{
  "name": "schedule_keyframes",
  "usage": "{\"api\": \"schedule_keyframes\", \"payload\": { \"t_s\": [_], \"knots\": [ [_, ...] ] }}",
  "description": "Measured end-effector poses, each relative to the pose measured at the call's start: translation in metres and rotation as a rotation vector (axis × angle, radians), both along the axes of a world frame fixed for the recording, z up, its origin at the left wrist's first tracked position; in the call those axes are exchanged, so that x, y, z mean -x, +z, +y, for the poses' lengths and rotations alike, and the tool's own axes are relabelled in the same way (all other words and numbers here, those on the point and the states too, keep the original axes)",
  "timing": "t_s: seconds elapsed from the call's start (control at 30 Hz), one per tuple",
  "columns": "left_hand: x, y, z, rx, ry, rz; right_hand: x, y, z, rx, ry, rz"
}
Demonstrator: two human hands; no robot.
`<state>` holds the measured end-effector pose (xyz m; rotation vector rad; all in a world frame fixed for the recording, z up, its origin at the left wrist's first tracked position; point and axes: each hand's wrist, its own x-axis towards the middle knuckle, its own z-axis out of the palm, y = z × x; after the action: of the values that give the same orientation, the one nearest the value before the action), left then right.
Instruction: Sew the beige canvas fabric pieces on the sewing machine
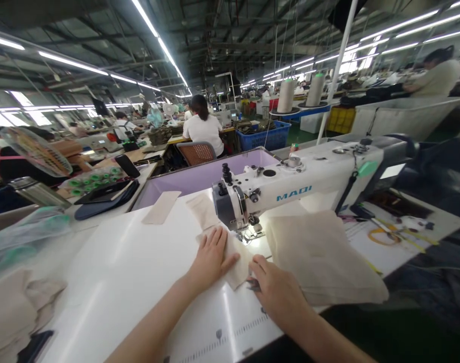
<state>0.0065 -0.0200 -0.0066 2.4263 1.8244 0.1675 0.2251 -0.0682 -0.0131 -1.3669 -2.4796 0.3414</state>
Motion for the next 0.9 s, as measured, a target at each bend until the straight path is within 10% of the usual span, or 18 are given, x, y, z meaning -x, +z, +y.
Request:
{"api": "schedule_keyframes", "payload": {
  "t_s": [0.3,0.9],
  "knots": [
    [0.014,0.013,0.057,-0.038,-0.252,-0.142,0.007,0.002,0.010,0.026,0.012,-0.009],
    [0.017,0.008,0.071,-0.046,-0.327,-0.218,0.013,0.003,0.014,0.016,0.006,-0.091]
  ]
}}
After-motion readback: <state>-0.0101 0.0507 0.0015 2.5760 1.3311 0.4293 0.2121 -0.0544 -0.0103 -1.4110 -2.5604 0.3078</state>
